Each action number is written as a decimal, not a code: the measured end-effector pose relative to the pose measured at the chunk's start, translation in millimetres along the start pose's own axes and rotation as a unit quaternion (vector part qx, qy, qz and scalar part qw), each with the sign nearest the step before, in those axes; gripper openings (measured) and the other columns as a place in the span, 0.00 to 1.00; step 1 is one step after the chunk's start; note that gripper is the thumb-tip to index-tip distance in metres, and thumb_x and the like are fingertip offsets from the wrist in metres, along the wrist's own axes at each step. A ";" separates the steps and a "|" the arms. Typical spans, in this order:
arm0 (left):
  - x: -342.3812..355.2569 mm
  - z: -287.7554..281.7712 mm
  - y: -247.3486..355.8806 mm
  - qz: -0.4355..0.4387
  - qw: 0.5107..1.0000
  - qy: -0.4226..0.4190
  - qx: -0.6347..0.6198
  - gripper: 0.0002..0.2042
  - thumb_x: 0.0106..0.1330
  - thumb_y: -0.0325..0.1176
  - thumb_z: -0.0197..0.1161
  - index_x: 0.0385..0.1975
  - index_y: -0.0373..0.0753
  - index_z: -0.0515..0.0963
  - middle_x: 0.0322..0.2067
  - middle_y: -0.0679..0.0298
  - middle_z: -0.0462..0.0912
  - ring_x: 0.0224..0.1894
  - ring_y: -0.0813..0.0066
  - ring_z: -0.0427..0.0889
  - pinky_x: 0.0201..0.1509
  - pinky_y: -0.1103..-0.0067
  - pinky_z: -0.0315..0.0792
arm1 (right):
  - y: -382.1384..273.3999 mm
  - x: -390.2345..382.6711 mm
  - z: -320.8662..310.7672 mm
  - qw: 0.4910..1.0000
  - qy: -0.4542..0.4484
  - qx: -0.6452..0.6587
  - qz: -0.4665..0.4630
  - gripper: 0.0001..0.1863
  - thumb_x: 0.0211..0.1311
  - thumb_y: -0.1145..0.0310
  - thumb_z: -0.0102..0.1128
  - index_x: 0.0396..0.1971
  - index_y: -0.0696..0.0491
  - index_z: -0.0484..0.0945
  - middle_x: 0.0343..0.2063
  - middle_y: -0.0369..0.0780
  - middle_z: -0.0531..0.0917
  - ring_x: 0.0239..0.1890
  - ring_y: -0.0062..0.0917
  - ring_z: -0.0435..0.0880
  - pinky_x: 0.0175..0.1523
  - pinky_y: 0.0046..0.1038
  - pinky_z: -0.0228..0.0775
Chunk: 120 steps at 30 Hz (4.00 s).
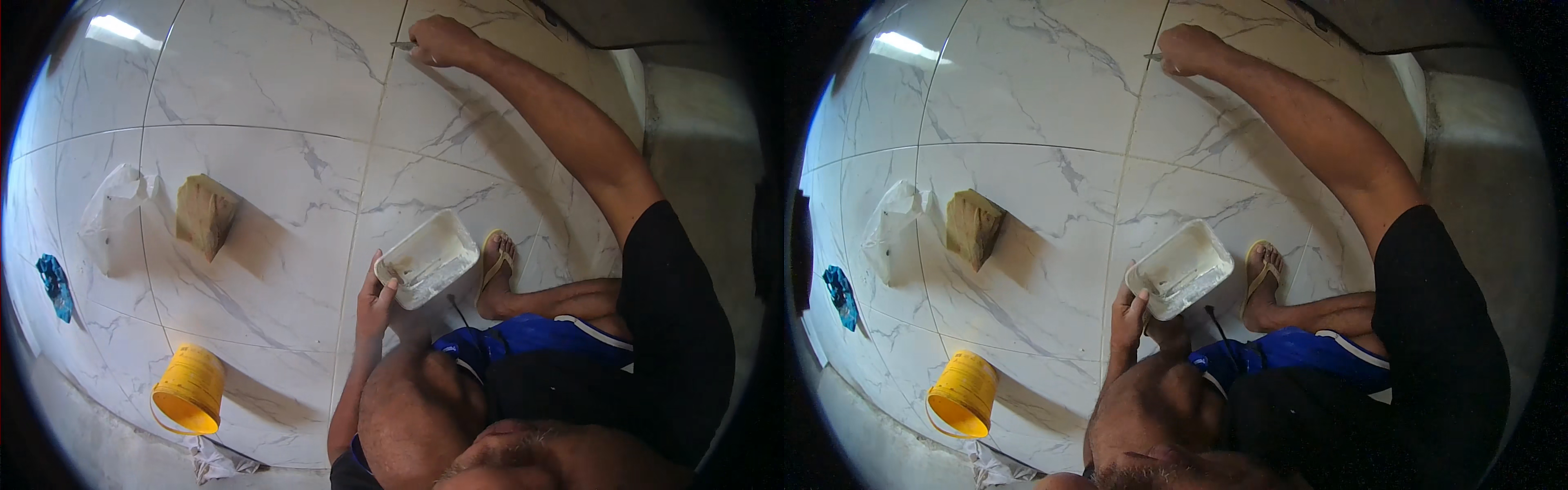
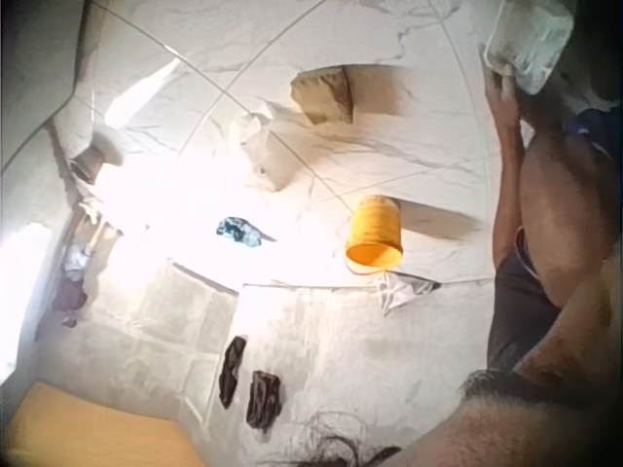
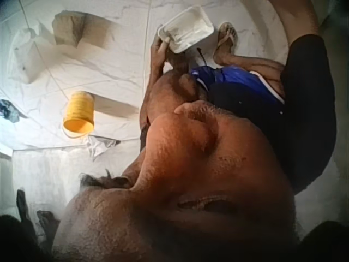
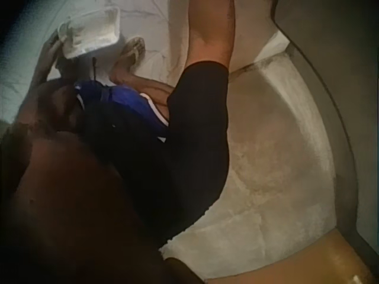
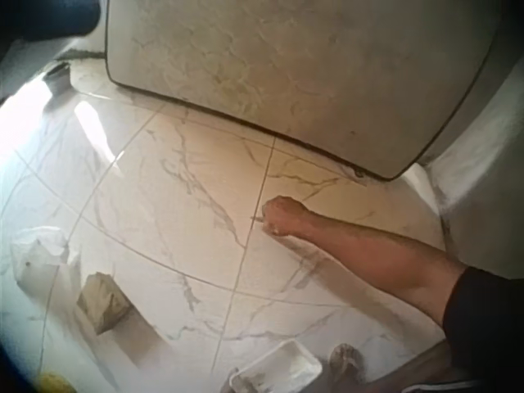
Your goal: The person applies grout to the gaps between floor tiles using a small metal spatula and then wipes the area with their hand.
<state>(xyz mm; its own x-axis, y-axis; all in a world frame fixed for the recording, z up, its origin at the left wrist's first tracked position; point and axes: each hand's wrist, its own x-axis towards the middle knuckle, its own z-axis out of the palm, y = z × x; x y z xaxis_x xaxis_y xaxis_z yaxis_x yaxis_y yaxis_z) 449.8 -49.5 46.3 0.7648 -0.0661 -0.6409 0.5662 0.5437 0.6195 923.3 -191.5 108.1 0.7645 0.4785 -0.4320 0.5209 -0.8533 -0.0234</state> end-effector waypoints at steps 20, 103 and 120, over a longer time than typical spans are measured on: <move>8.6 0.3 -4.6 0.008 0.997 -0.056 0.050 0.32 0.75 0.27 0.60 0.77 0.32 0.57 0.67 0.53 0.73 0.66 0.68 0.73 0.71 0.74 0.65 | -150.7 -53.2 60.7 0.996 -0.023 -0.074 -0.052 0.08 0.56 0.71 0.62 0.26 0.51 0.90 0.30 0.46 0.90 0.35 0.34 0.91 0.32 0.40 0.84; -63.4 -63.6 31.1 0.011 0.978 0.205 0.025 0.28 0.75 0.26 0.51 0.75 0.28 0.60 0.74 0.50 0.65 0.75 0.62 0.63 0.79 0.69 0.53 | -75.5 -46.7 128.4 0.986 0.126 -0.105 0.029 0.49 0.75 0.30 0.31 0.73 0.63 0.62 0.80 0.46 0.47 0.81 0.45 0.42 0.78 0.64 0.34; -61.8 -75.3 40.2 0.060 0.974 0.218 -0.010 0.25 0.77 0.30 0.53 0.72 0.29 0.62 0.66 0.52 0.72 0.67 0.64 0.73 0.72 0.68 0.65 | -104.3 -67.1 130.2 0.988 0.115 -0.096 0.032 0.50 0.74 0.31 0.35 0.74 0.65 0.60 0.80 0.47 0.50 0.81 0.46 0.43 0.77 0.66 0.34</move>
<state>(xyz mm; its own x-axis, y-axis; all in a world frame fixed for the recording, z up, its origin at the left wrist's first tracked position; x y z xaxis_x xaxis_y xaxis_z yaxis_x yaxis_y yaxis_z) 402.2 39.5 76.7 0.6195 0.3588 -0.6982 0.4704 0.5424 0.6961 768.2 -161.6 22.2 0.8533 0.4773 -0.2097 0.5133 -0.8396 0.1778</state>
